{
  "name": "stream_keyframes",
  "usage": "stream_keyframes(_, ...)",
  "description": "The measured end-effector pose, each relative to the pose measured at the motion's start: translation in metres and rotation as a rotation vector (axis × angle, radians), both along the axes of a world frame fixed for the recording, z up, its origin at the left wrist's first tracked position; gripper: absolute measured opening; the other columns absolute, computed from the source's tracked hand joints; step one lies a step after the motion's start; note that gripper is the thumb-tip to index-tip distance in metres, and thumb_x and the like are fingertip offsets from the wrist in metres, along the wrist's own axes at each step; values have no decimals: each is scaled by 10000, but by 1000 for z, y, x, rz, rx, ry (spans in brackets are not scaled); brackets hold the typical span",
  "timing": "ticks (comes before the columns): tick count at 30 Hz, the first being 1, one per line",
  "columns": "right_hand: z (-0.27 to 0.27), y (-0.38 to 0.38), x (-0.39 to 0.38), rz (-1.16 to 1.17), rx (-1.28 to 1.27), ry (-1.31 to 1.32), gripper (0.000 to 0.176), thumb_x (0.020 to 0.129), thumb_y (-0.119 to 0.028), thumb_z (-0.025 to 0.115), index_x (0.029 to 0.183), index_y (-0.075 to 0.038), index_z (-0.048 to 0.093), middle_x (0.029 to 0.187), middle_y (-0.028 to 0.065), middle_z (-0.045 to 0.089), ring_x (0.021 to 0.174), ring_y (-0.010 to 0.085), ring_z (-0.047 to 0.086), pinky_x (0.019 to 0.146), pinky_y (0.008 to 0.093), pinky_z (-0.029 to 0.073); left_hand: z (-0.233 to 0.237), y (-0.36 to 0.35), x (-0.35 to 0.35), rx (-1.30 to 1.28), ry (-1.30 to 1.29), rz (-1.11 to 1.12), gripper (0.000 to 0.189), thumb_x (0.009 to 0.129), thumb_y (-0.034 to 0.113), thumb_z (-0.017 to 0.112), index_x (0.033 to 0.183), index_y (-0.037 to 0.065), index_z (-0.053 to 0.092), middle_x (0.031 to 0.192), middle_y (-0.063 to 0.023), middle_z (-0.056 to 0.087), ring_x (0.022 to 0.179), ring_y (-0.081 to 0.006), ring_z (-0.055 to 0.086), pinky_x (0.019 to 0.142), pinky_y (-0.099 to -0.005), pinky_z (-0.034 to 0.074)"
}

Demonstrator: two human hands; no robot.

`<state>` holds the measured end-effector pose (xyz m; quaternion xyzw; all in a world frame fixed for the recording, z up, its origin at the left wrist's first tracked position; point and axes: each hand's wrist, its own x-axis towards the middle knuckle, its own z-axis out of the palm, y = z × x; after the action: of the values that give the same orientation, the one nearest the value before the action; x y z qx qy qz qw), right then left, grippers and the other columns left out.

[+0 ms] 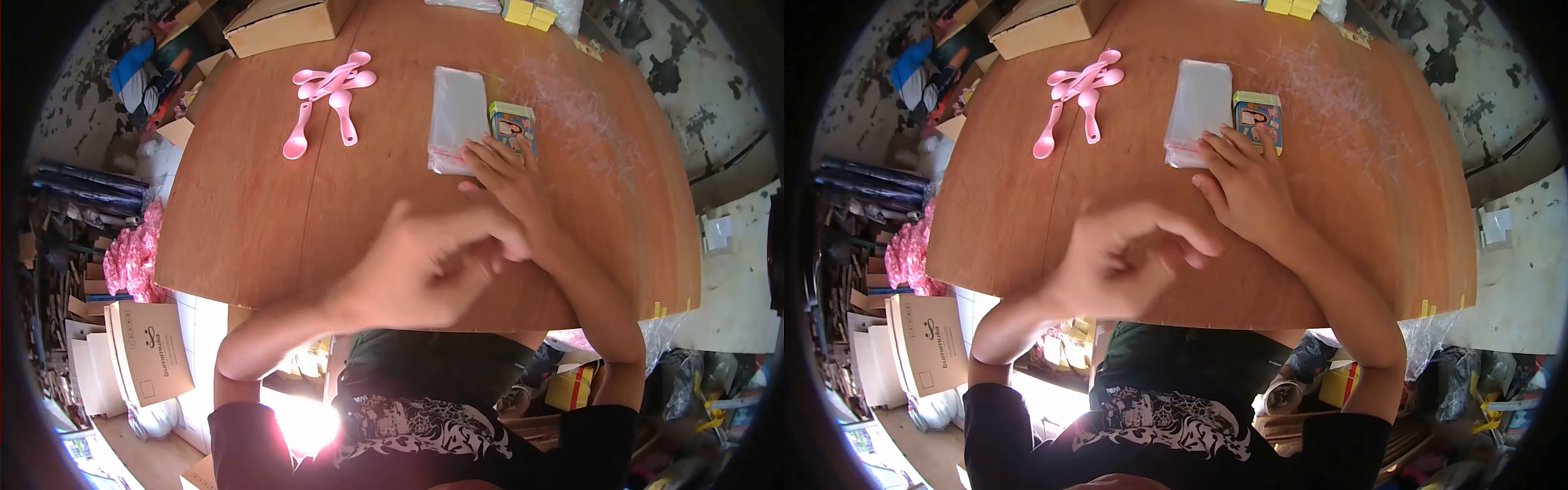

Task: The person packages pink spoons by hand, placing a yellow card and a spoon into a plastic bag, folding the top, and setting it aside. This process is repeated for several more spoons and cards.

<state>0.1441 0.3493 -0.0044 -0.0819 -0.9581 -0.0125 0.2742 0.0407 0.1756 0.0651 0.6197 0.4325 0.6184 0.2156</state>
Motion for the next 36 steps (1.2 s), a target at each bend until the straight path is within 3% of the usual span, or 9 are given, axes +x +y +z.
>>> stream_keyframes(3, 6, -4, -5, -24, -20, 50, 400, 856, -231, 662, 1166, 18, 619, 1253, 128, 606, 1234, 283, 505, 1077, 548, 290, -18, 6, -62, -134, -12, 13, 247, 664, -131, 437, 780, -12, 619, 681, -59, 621, 645, -74, 587, 531, -221, 415)
stream_keyframes(7, 13, -2, -5, 70, -27, 166, 339, 830, -147, 674, 1128, 10, 643, 1181, 116, 641, 1171, 279, 559, 1069, 524, 320, -33, 12, -88, -258, -120, 72, 248, 658, -122, 465, 805, -7, 627, 659, -70, 622, 653, -88, 600, 521, -218, 391)
stream_keyframes(10, 28, -13, 2, 266, -197, 134, 275, 802, -72, 690, 1070, -9, 682, 1105, 101, 673, 1098, 271, 606, 1025, 473, 395, -31, 22, -74, -148, 163, 313, 302, 655, -110, 507, 888, 19, 649, 686, -77, 646, 650, -164, 642, 665, -290, 484)
stream_keyframes(12, 32, -23, 6, 341, -254, 151, 263, 786, -44, 701, 1047, -15, 694, 1080, 96, 681, 1070, 262, 619, 1001, 452, 421, -34, 32, -68, 132, 585, 439, 318, 694, -76, 612, 981, 53, 661, 789, -83, 683, 753, -250, 682, 903, -424, 480)
stream_keyframes(15, 46, -25, 11, 455, -313, 199, 255, 762, 16, 713, 1014, -14, 711, 993, 95, 700, 945, 250, 667, 885, 405, 504, -38, 23, -71, -9, 562, 160, 379, 681, -54, 662, 1047, 45, 670, 912, -121, 684, 937, -346, 668, 1040, -501, 380)
stream_keyframes(20, 49, 11, 19, 229, -429, 353, 243, 785, 16, 691, 1027, -7, 704, 897, 129, 696, 768, 265, 672, 690, 349, 532, -33, 22, -72, 64, 264, 152, 145, 788, -28, 724, 922, 12, 685, 968, -117, 692, 922, -209, 685, 759, -316, 563)
stream_keyframes(27, 31, 53, 28, -126, -202, 83, 155, 809, -109, 712, 946, -36, 712, 778, 112, 629, 680, 298, 604, 637, 397, 486, -40, 14, -81, 26, -471, 53, 129, 839, -39, 710, 947, 29, 691, 1032, -91, 697, 954, -161, 666, 812, -290, 536)
stream_keyframes(31, 29, 50, 25, -232, -334, 39, 142, 799, -114, 722, 921, -44, 716, 787, 110, 628, 716, 301, 612, 644, 397, 487, -42, 14, -90, 120, -291, 209, 171, 861, -12, 700, 1025, 26, 670, 992, -96, 704, 943, -160, 669, 818, -304, 546)
stream_keyframes(36, 26, 57, 26, -189, -260, 71, 136, 801, -84, 711, 929, -41, 702, 820, 128, 631, 679, 301, 600, 623, 391, 481, -31, 11, -83, -5, -419, 100, 173, 866, 53, 710, 1030, 13, 671, 936, -99, 705, 845, -158, 675, 768, -293, 544)
